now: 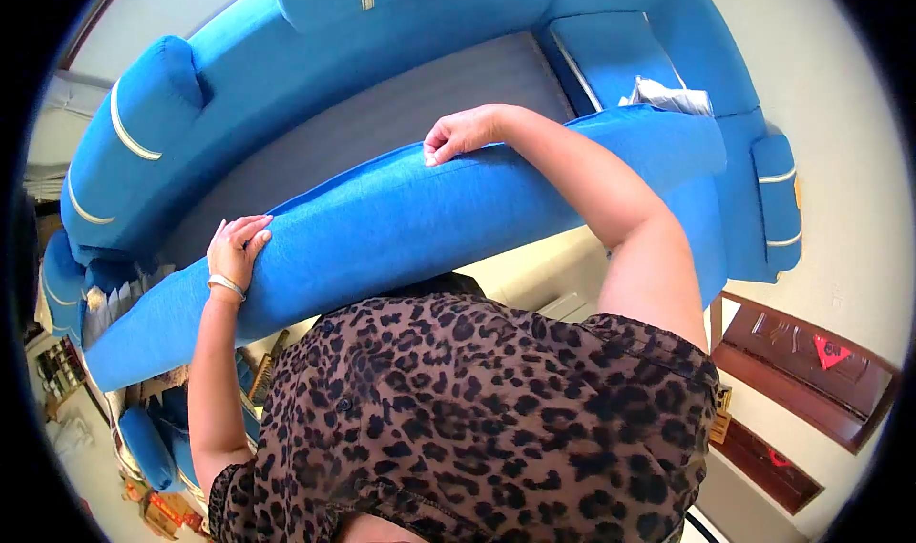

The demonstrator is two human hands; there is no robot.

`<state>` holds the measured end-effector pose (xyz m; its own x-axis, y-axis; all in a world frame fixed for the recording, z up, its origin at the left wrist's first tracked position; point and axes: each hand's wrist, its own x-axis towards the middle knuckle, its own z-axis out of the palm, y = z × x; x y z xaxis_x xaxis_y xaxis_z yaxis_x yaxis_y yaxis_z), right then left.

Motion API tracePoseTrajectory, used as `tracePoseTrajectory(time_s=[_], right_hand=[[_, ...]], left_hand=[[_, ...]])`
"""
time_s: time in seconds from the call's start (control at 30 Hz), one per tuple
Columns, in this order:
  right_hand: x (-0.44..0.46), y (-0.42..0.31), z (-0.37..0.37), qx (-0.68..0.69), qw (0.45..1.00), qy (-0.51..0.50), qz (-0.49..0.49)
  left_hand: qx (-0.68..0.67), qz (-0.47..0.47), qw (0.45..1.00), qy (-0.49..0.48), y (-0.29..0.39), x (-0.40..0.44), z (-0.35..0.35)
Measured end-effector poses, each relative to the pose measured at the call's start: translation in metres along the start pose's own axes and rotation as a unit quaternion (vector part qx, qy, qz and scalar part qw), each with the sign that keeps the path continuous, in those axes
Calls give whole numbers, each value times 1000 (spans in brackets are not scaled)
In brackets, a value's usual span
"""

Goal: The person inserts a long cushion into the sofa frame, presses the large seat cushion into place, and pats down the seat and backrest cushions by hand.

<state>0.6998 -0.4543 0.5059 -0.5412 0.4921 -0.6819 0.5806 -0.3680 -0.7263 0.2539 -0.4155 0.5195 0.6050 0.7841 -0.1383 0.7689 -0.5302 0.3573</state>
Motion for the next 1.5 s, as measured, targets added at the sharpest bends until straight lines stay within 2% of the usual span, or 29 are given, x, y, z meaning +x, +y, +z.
tracePoseTrajectory(time_s=[0.07,0.13,0.2,0.23,0.37,0.43,0.5,0.53,0.57,0.6,0.67,0.73,0.77,0.87,0.93,1.07,1.13,1.17,1.2,1.27,1.43,1.5], right_hand=[[0,-5,6,-37,998,29,-32],[-8,-7,19,-137,976,146,-80],[-18,-18,35,-249,924,284,-65],[-21,-22,38,-272,912,300,-65],[-16,-14,34,-276,906,314,-71],[-22,-33,32,-265,913,302,-72],[-31,-41,21,-208,883,394,-147],[-32,-35,18,-155,876,426,-168],[-1,0,18,-122,890,417,-137],[10,-3,20,-131,898,392,-149],[14,-7,9,-165,918,355,-61],[17,-1,11,-175,905,377,-87],[15,-3,11,-168,912,367,-67],[18,-6,11,-184,901,388,-69],[10,-13,14,-186,895,403,-47],[-15,1,-2,-247,877,409,48],[-45,36,-31,-286,875,337,195],[-62,66,-45,-238,884,319,244],[-71,103,-59,-241,883,305,262],[-99,116,-67,-201,884,283,314],[-109,66,-53,-142,931,149,303],[-92,59,-48,-75,947,104,294]], left_hand=[[-2,1,1000,7,-2,-1,1],[-3,2,1000,12,-1,-2,1],[-5,3,1000,11,3,0,1],[-6,5,1000,9,6,0,1],[-3,19,1000,4,8,4,1],[-7,40,999,22,5,1,2],[-17,69,995,68,7,-2,4],[4,74,996,58,5,-6,10],[26,85,995,46,-1,-10,16],[52,96,992,55,-2,-1,14],[37,59,997,45,4,-3,7],[47,68,993,78,17,10,8],[22,90,993,78,24,16,13],[40,141,989,18,111,42,33],[57,140,988,18,153,58,43],[31,122,992,-21,155,66,41],[37,119,992,-26,153,64,41],[39,120,992,-20,152,65,45],[40,123,992,-15,151,67,47],[44,127,991,-9,152,68,47],[42,127,991,-24,153,67,47],[36,139,989,-16,150,68,49]])
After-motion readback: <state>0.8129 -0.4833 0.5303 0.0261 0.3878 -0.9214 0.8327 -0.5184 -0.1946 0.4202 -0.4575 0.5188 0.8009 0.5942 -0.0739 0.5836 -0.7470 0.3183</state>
